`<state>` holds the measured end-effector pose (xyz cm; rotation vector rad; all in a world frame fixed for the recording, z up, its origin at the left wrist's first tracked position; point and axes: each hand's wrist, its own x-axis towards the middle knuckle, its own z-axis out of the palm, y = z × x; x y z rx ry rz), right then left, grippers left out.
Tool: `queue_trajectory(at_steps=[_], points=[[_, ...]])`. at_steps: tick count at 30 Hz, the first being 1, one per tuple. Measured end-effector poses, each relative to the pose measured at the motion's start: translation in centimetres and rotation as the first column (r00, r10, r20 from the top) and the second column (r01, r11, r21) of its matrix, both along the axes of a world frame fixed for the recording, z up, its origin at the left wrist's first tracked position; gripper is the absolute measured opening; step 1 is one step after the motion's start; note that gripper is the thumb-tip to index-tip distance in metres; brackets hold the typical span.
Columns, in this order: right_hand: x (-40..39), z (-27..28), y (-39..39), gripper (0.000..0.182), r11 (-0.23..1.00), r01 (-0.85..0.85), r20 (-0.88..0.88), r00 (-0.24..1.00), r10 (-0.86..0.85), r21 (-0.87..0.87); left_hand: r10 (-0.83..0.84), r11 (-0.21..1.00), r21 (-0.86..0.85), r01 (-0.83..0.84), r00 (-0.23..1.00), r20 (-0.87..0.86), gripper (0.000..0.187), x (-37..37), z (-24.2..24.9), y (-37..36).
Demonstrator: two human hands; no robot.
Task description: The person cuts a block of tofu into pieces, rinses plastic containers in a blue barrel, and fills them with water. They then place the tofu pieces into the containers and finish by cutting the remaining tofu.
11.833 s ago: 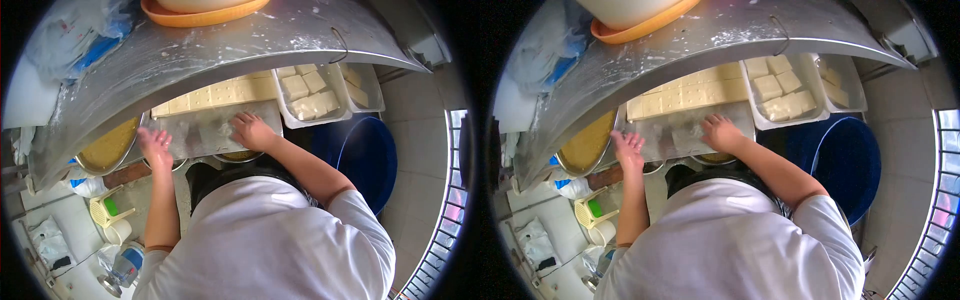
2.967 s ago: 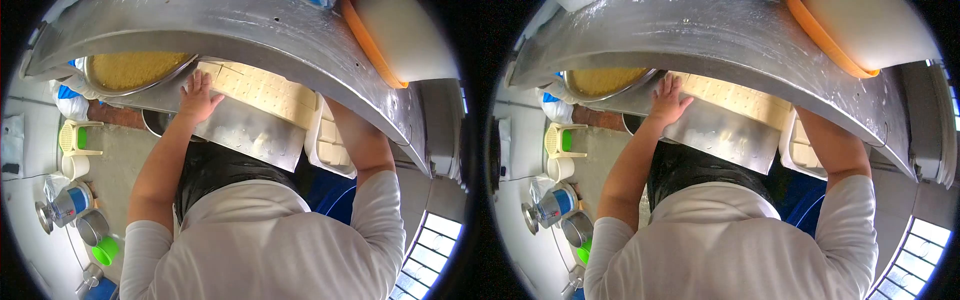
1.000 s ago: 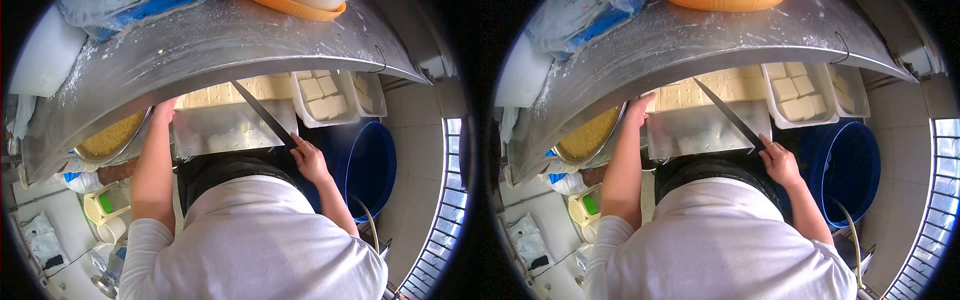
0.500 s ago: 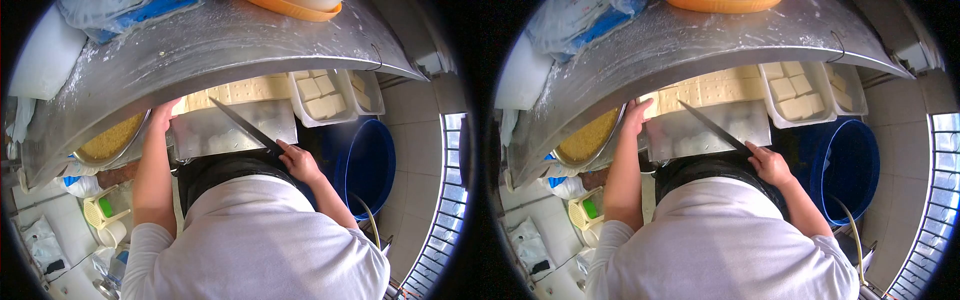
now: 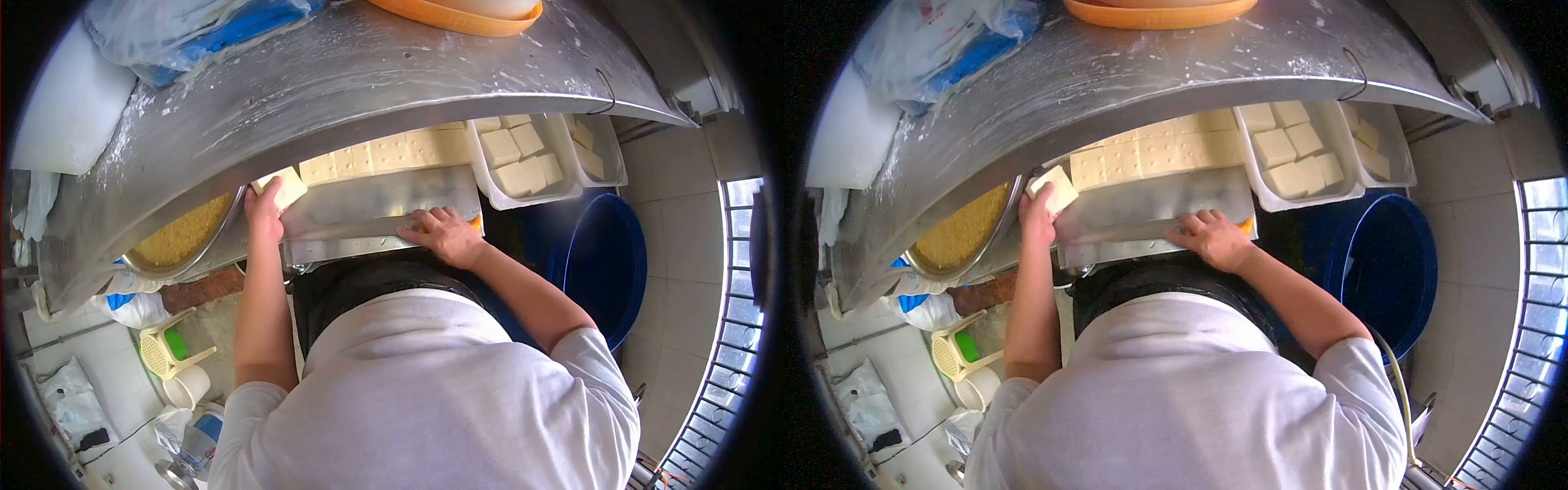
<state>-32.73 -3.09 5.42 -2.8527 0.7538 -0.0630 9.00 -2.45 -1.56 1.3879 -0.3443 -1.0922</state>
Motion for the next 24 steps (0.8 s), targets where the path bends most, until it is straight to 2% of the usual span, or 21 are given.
queue_trajectory(at_steps=[1,2,3,5,6,8,9,10,11,13,15,16,18,19,21,22,23,24], points=[[0.2,-1.1,-0.2,0.051,0.998,-0.040,0.022,0.999,0.040,-0.038,0.046,0.999,0.003,-0.046,0.999,-0.027,0.049,-0.4,0.4,0.7],[0.3,-2.4,-0.3,0.053,0.998,-0.047,0.007,0.999,0.047,0.031,0.093,0.996,0.006,-0.093,0.994,-0.055,0.048,-0.7,0.8,1.3],[0.6,-2.6,-0.4,0.053,0.998,-0.048,0.008,0.999,0.047,0.032,0.094,0.996,0.007,-0.093,0.994,-0.053,0.048,-0.5,0.6,2.0],[1.3,-2.8,-0.4,0.052,0.999,-0.035,0.033,0.999,0.035,0.012,0.095,0.993,-0.056,-0.108,0.976,-0.194,0.048,0.4,-0.3,3.4],[1.7,-2.7,-0.4,0.052,0.999,-0.038,0.035,0.999,0.038,0.014,0.098,0.992,-0.054,-0.110,0.977,-0.192,0.048,0.7,-0.5,4.1],[2.7,-2.3,-0.4,0.054,0.997,0.065,0.079,0.995,-0.069,0.043,0.068,0.993,-0.072,-0.094,0.953,-0.295,0.045,1.1,-0.8,5.3],[3.7,-2.0,-0.4,0.054,0.997,0.067,0.080,0.994,-0.071,0.042,0.066,0.993,-0.074,-0.091,0.954,-0.293,0.045,0.8,-0.4,5.8],[5.1,-1.8,-0.4,0.057,0.983,0.118,0.201,0.969,-0.144,0.138,0.039,0.994,-0.087,-0.069,0.951,-0.306,0.042,0.2,0.3,6.2],[6.5,-1.4,-0.5,0.060,0.959,0.158,0.311,0.923,-0.229,0.235,0.008,0.994,-0.101,-0.042,0.948,-0.319,0.040,-0.6,1.0,6.3],[9.9,-0.1,-1.3,0.066,0.798,0.166,0.331,0.847,-0.417,0.580,0.002,0.996,-0.085,-0.032,0.945,-0.327,0.039,-3.0,2.5,5.9],[12.9,1.0,-2.1,0.072,0.489,0.080,0.307,0.688,-0.658,0.868,-0.103,0.988,-0.141,0.057,0.932,-0.347,0.042,-6.0,4.2,4.7],[13.5,1.2,-2.6,0.072,0.491,0.100,0.307,0.668,-0.677,0.865,-0.164,0.983,-0.137,0.123,0.925,-0.344,0.044,-7.9,5.9,4.0],[13.2,1.5,-3.7,0.072,0.265,-0.142,0.300,0.436,-0.848,0.954,-0.226,0.966,-0.177,0.188,0.945,-0.234,0.032,-12.0,7.7,2.0],[11.8,1.7,-4.3,0.072,0.276,-0.133,0.306,0.408,-0.860,0.952,-0.265,0.957,-0.165,0.237,0.948,-0.178,0.027,-13.9,9.0,1.2],[8.5,2.1,-5.3,0.070,0.172,-0.293,0.250,0.257,-0.933,0.941,-0.382,0.920,-0.131,0.369,0.919,-0.096,0.022,-17.9,11.8,-0.5],[6.8,2.6,-5.7,0.063,0.109,-0.437,0.188,0.142,-0.972,0.893,-0.486,0.865,-0.163,0.474,0.873,-0.036,0.021,-19.3,11.3,-1.8],[5.0,3.2,-6.0,0.050,0.124,-0.500,0.180,0.066,-0.981,0.857,-0.580,0.805,-0.101,0.585,0.811,0.077,0.025,-20.6,11.0,-3.2],[3.3,2.8,-7.0,0.047,0.139,-0.497,0.181,0.037,-0.983,0.856,-0.600,0.781,-0.086,0.619,0.782,0.169,0.030,-22.8,11.5,-4.5]])
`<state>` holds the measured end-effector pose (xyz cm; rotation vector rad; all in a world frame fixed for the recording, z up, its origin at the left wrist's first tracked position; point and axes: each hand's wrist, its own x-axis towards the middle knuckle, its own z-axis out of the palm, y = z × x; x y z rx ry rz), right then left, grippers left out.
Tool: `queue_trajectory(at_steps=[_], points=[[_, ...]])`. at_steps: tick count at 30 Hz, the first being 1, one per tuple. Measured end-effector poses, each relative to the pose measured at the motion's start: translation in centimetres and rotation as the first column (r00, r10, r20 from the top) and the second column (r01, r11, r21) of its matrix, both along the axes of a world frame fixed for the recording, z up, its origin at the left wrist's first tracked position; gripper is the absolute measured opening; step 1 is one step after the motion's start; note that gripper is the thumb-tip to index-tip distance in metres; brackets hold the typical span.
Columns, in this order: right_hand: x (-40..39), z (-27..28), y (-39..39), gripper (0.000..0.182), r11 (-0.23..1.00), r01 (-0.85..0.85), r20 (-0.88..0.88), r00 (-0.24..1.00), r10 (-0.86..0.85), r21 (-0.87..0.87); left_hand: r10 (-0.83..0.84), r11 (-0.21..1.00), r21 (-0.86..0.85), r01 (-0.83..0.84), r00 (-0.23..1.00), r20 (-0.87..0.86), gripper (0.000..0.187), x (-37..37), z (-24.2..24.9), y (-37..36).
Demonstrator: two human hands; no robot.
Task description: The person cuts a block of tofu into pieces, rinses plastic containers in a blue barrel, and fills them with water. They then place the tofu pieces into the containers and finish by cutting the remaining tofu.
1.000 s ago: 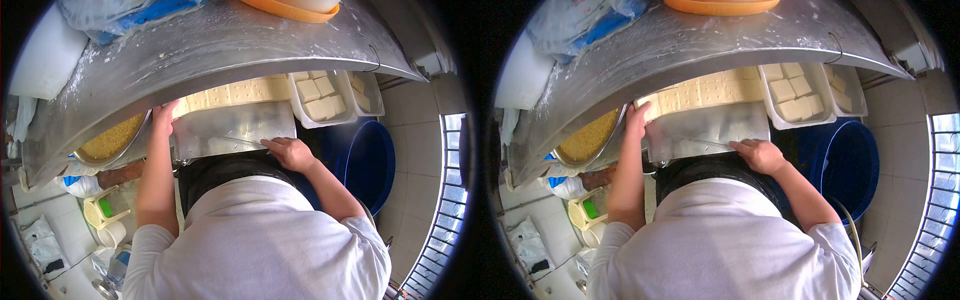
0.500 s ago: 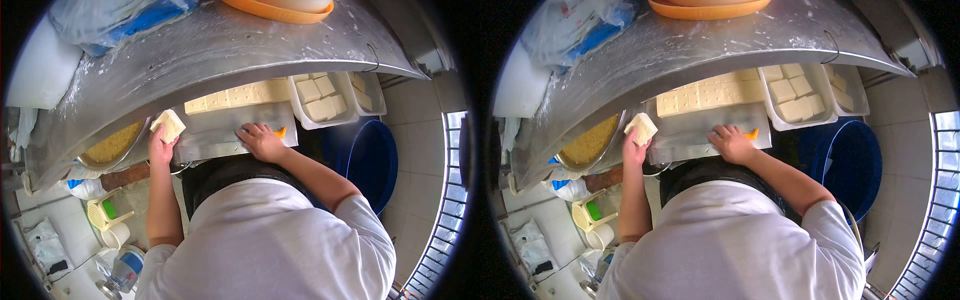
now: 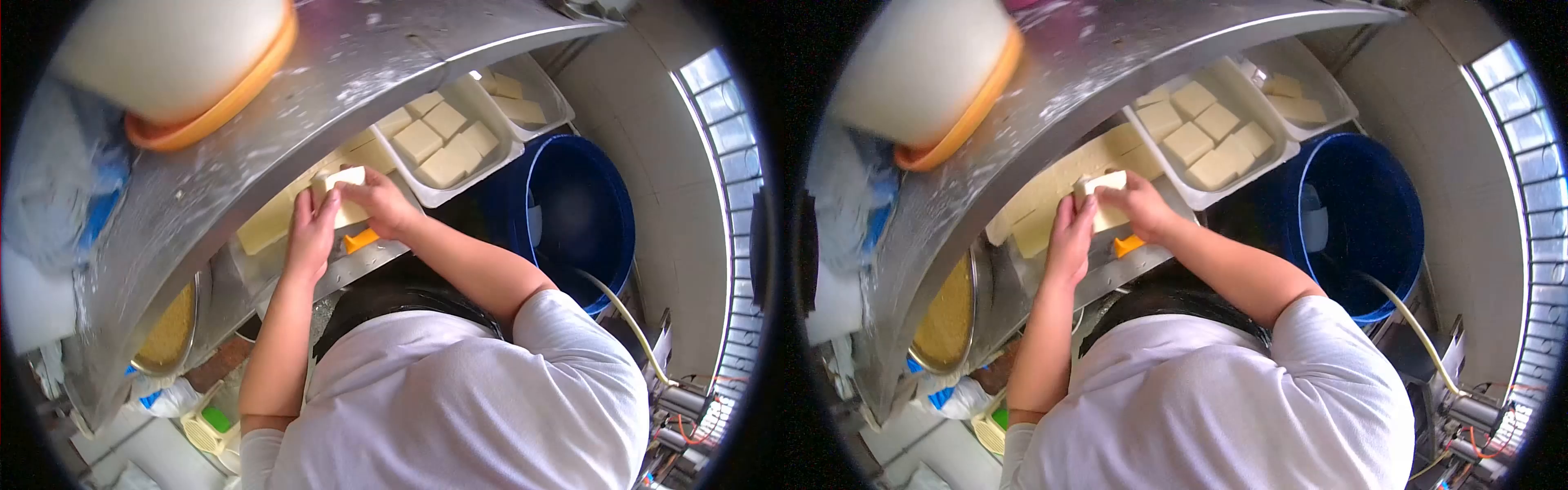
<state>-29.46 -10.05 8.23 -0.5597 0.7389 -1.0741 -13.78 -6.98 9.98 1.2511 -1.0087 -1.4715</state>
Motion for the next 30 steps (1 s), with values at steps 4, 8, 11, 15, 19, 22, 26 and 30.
queue_trajectory(at_steps=[4,8,11,15,19,22,26,30], points=[[-7.2,1.6,-4.2,0.042,0.988,0.137,0.007,0.991,-0.137,-0.071,-0.120,0.983,-0.117,0.141,0.978,0.169,0.047,-7.8,2.3,-6.2],[-14.5,0.5,-12.2,0.044,0.951,0.228,-0.108,0.961,-0.255,-0.210,-0.292,0.949,-0.025,0.314,0.906,0.308,0.043,-13.8,2.9,-14.5],[-18.2,-1.0,-19.3,0.050,0.901,0.247,-0.177,0.929,-0.325,-0.358,-0.309,0.950,0.028,0.311,0.922,0.231,0.052,-17.5,1.8,-21.4],[-20.6,-2.1,-27.1,0.064,0.843,0.168,-0.363,0.847,-0.389,-0.511,-0.186,0.982,0.010,0.188,0.966,0.180,0.055,-20.7,-0.7,-28.8],[-21.1,-7.8,-33.5,0.090,0.819,0.122,-0.411,0.818,-0.403,-0.561,-0.105,0.994,0.030,0.105,0.994,-0.013,0.065,-22.0,-2.6,-31.0],[-21.8,-9.3,-33.4,0.073,0.848,-0.060,-0.540,0.794,-0.279,-0.526,-0.232,0.967,0.105,0.232,0.973,-0.011,0.076,-21.9,-3.3,-30.3],[-21.0,-9.4,-32.9,0.057,0.854,-0.258,-0.706,0.689,-0.165,-0.451,-0.082,0.966,0.255,0.040,0.984,0.158,0.081,-20.7,-0.6,-27.4],[-18.9,-10.0,-32.0,0.049,0.884,-0.257,-0.879,0.392,-0.274,-0.390,-0.132,0.990,0.081,0.115,0.960,0.248,0.075,-17.6,2.0,-23.0]])
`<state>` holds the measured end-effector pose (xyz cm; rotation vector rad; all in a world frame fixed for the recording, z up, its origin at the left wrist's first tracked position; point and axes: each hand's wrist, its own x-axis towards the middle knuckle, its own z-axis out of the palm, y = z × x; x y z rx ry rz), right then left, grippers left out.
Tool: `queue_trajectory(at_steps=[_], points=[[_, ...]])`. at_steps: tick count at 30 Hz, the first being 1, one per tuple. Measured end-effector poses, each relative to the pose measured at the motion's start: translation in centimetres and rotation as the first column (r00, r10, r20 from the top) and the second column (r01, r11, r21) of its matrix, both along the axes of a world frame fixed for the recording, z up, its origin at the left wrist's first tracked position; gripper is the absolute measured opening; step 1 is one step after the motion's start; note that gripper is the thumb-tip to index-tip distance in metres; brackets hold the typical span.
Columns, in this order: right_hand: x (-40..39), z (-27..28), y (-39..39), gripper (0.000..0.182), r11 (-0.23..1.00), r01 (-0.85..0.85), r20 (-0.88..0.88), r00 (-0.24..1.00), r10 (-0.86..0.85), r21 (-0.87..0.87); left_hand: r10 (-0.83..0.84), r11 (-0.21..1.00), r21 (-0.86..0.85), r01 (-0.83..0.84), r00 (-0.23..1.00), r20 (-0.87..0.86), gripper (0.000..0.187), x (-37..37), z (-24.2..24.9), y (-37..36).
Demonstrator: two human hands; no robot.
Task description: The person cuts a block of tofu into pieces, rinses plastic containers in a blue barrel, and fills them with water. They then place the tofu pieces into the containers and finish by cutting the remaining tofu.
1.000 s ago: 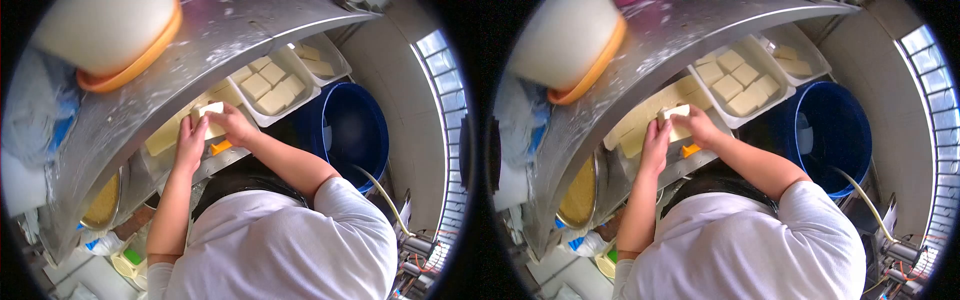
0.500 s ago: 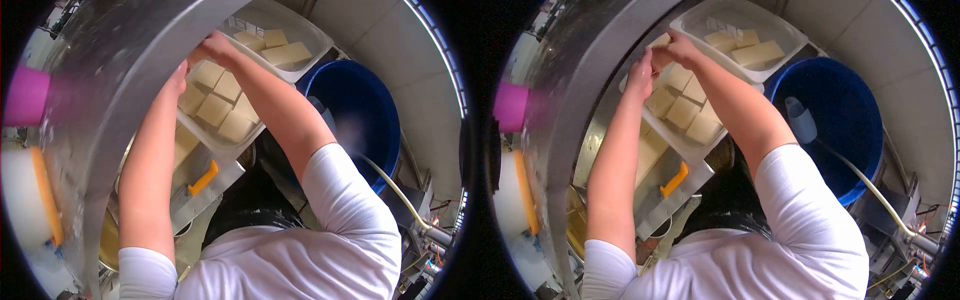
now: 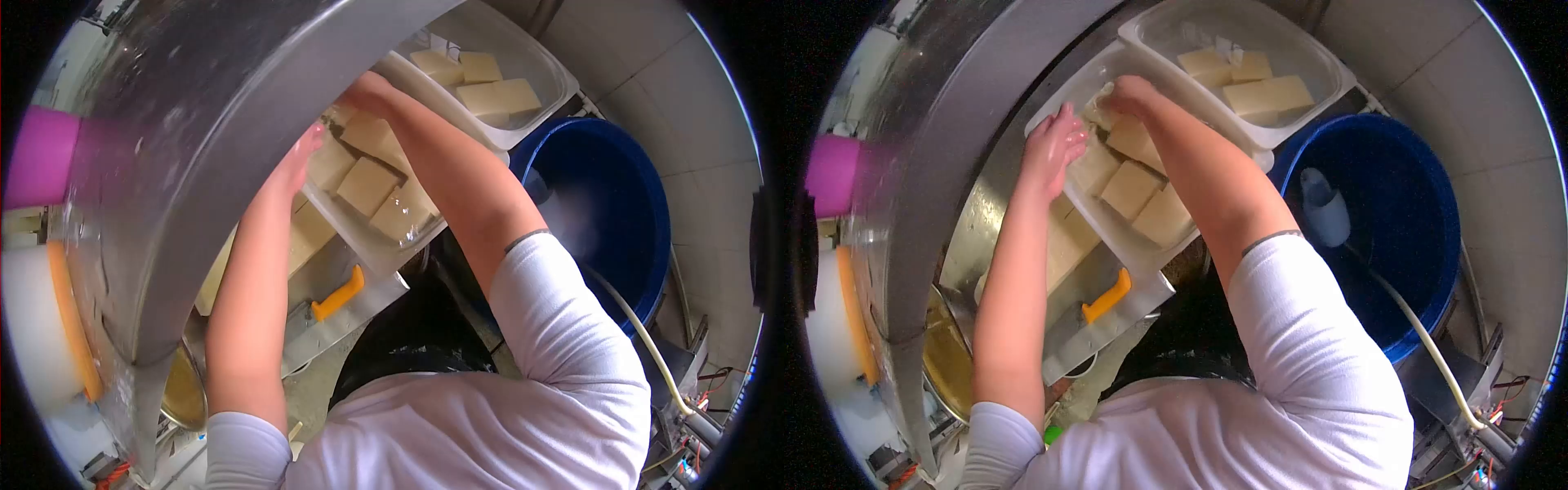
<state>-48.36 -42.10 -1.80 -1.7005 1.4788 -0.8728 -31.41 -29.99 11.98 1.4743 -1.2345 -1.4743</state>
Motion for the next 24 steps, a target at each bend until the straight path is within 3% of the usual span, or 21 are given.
queue_trajectory(at_steps=[3,5,7,9,10,11,13,14,15,16,17,18,19,20,22,24], points=[[-0.7,-1.6,1.0,0.046,0.985,0.150,-0.175,0.971,-0.162,-0.079,-0.079,0.993,-0.074,0.087,0.991,0.107,0.058,3.4,0.7,4.8],[-3.2,-2.9,1.3,0.043,0.953,0.170,-0.193,0.956,-0.221,-0.252,-0.121,0.965,-0.189,0.182,0.948,0.294,0.041,6.5,0.0,9.1],[-4.2,4.0,5.9,0.035,0.976,0.220,-0.499,0.845,-0.194,-0.008,-0.089,0.940,-0.247,0.237,0.867,0.491,0.033,9.3,-0.3,15.4],[-6.7,-0.3,4.6,0.027,0.932,-0.188,-0.785,0.603,-0.139,-0.310,-0.102,0.892,-0.330,0.309,0.849,0.518,0.031,12.6,-2.9,20.6],[-4.7,4.7,7.7,0.025,0.995,0.084,-0.378,0.924,-0.061,0.046,-0.167,0.918,-0.229,0.322,0.841,0.515,0.029,13.9,-4.0,23.1],[-2.2,10.4,13.1,0.023,0.867,0.119,0.117,0.973,-0.199,0.484,-0.248,0.938,-0.090,0.335,0.828,0.503,0.027,14.8,-3.5,25.1],[3.2,12.7,20.0,0.023,0.938,-0.200,0.150,0.975,0.163,0.282,-0.144,0.982,0.151,0.113,0.965,0.220,0.022,16.7,-6.0,27.6],[7.0,15.3,23.5,0.026,0.855,-0.376,0.298,0.913,0.277,0.358,-0.105,0.987,0.145,0.074,0.970,0.221,0.022,17.2,-6.1,28.1],[10.8,15.6,27.4,0.028,0.760,-0.466,0.588,0.797,0.138,0.452,0.096,0.948,0.310,-0.075,0.994,-0.053,0.019,17.7,-6.2,27.8],[13.5,15.0,29.8,0.027,0.765,-0.551,0.488,0.795,0.360,0.333,0.330,0.858,0.489,-0.158,0.898,-0.290,0.017,18.4,-6.2,27.6],[15.3,12.7,31.5,0.028,0.801,-0.572,0.272,0.810,0.519,0.175,0.365,0.850,0.492,-0.189,0.884,-0.290,0.017,19.2,-6.4,27.7],[16.6,10.2,33.0,0.030,0.836,-0.543,-0.021,0.838,0.546,0.080,0.405,0.843,0.490,-0.221,0.860,-0.310,0.015,20.2,-6.7,27.9],[17.1,8.1,34.1,0.034,0.845,-0.534,-0.313,0.809,0.497,-0.038,0.441,0.839,0.483,-0.250,0.833,-0.334,0.013,21.2,-6.8,28.1],[17.1,6.6,35.1,0.034,0.827,-0.561,-0.319,0.791,0.522,-0.037,0.406,0.860,0.452,-0.236,0.854,-0.326,0.015,22.1,-6.0,28.8],[16.1,4.5,36.4,0.036,0.762,-0.606,-0.683,0.657,0.318,-0.228,0.374,0.884,0.397,-0.246,0.883,-0.285,0.017,24.3,-5.2,30.7],[15.7,3.6,37.3,0.037,0.764,-0.624,-0.685,0.629,0.367,-0.164,0.295,0.928,0.289,-0.235,0.937,-0.186,0.023,26.9,-5.3,32.8]])
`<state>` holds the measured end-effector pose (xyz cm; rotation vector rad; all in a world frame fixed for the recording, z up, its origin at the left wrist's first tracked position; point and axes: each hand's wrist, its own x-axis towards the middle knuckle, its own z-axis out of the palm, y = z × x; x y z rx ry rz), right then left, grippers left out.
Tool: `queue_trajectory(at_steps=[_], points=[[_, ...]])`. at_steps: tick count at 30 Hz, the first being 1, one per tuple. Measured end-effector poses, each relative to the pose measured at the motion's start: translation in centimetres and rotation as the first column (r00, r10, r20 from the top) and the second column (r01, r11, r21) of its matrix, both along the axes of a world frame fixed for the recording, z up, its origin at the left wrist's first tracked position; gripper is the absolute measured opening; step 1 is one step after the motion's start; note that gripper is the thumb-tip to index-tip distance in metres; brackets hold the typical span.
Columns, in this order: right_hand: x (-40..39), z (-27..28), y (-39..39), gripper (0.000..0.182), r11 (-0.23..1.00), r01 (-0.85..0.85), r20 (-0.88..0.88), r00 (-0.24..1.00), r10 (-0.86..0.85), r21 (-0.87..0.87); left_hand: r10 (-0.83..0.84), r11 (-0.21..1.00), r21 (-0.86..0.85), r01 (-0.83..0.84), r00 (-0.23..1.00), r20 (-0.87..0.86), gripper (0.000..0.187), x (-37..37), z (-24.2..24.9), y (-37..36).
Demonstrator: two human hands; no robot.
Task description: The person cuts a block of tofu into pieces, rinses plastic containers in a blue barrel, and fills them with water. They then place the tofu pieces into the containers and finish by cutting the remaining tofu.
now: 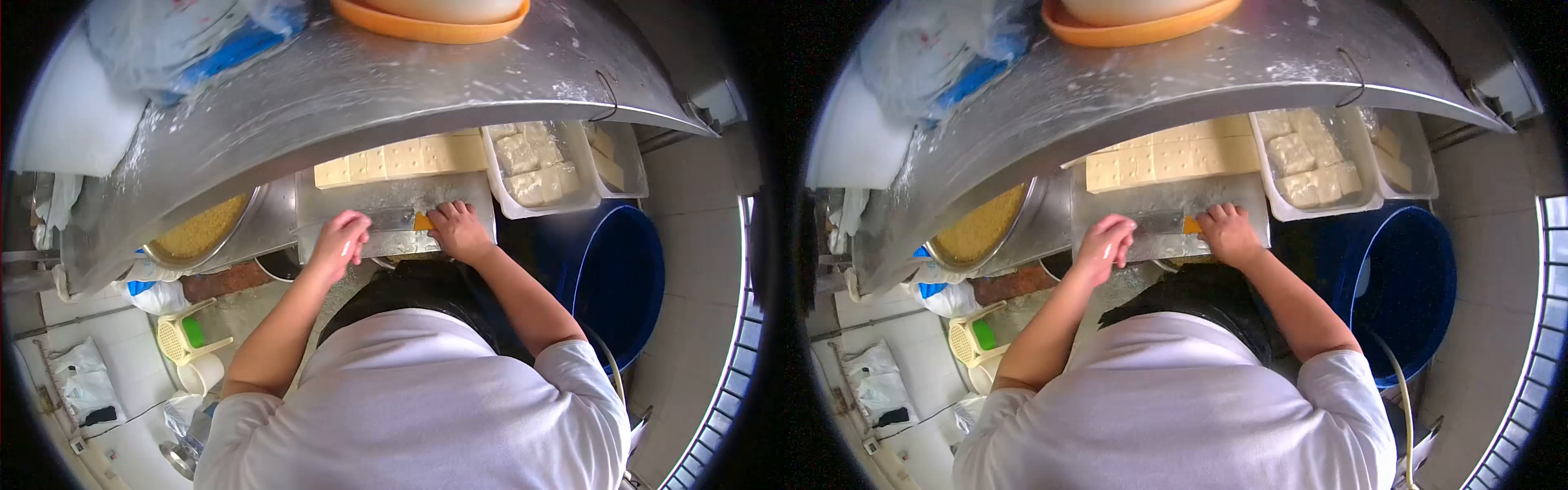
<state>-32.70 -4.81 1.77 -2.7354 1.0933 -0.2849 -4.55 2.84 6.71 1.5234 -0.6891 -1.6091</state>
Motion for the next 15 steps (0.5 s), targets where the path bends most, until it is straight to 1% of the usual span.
queue_trajectory(at_steps=[1,2,3,5,6,7,8,9,11,13,14,15], points=[[-0.3,0.3,0.6,0.038,0.998,-0.010,-0.029,1.000,0.011,0.060,-0.001,1.000,-0.003,0.001,1.000,-0.014,0.023,1.3,0.0,1.2],[-0.7,0.7,1.5,0.037,0.995,-0.009,0.023,1.000,0.007,0.095,0.060,0.998,-0.037,-0.058,0.996,0.059,0.023,2.6,0.0,2.3],[-1.2,1.0,2.6,0.037,0.995,-0.004,0.010,1.000,0.003,0.096,0.121,0.991,-0.073,-0.112,0.984,0.132,0.024,4.1,-0.1,3.6],[-2.6,1.6,4.4,0.036,0.990,0.054,0.050,0.997,-0.061,0.134,0.237,0.967,-0.162,-0.199,0.935,0.265,0.024,6.9,-1.0,5.9],[-3.3,2.2,5.6,0.037,0.985,0.083,0.058,0.994,-0.093,0.148,0.227,0.969,-0.160,-0.190,0.939,0.257,0.024,7.8,-0.9,6.8],[-3.9,2.5,7.0,0.037,0.984,0.096,0.052,0.993,-0.105,0.147,0.277,0.958,-0.168,-0.232,0.902,0.331,0.023,8.7,-0.2,7.7],[-4.5,2.7,8.5,0.038,0.965,0.178,0.120,0.972,-0.203,0.191,0.319,0.946,-0.179,-0.268,0.859,0.401,0.023,9.4,0.0,8.5],[-5.2,2.9,9.8,0.040,0.936,0.261,0.182,0.934,-0.306,0.237,0.299,0.953,-0.177,-0.247,0.869,0.394,0.023,10.0,-0.4,9.4],[-6.6,3.1,12.2,0.042,0.898,0.367,0.176,0.893,-0.413,0.244,0.306,0.951,-0.176,-0.256,0.865,0.397,0.023,10.7,-1.9,9.7],[-7.5,3.6,15.6,0.039,0.759,0.586,0.233,0.726,-0.647,0.283,0.239,0.971,-0.123,-0.207,0.886,0.397,0.022,10.6,-2.7,9.4],[-8.1,3.4,17.1,0.038,0.728,0.635,0.280,0.672,-0.686,0.260,0.166,0.984,-0.123,-0.129,0.913,0.372,0.022,10.3,-3.7,9.2],[-8.5,3.6,18.4,0.036,0.631,0.729,0.263,0.575,-0.775,0.265,0.172,0.959,-0.280,-0.043,0.874,0.455,0.023,9.9,-5.0,9.0]])
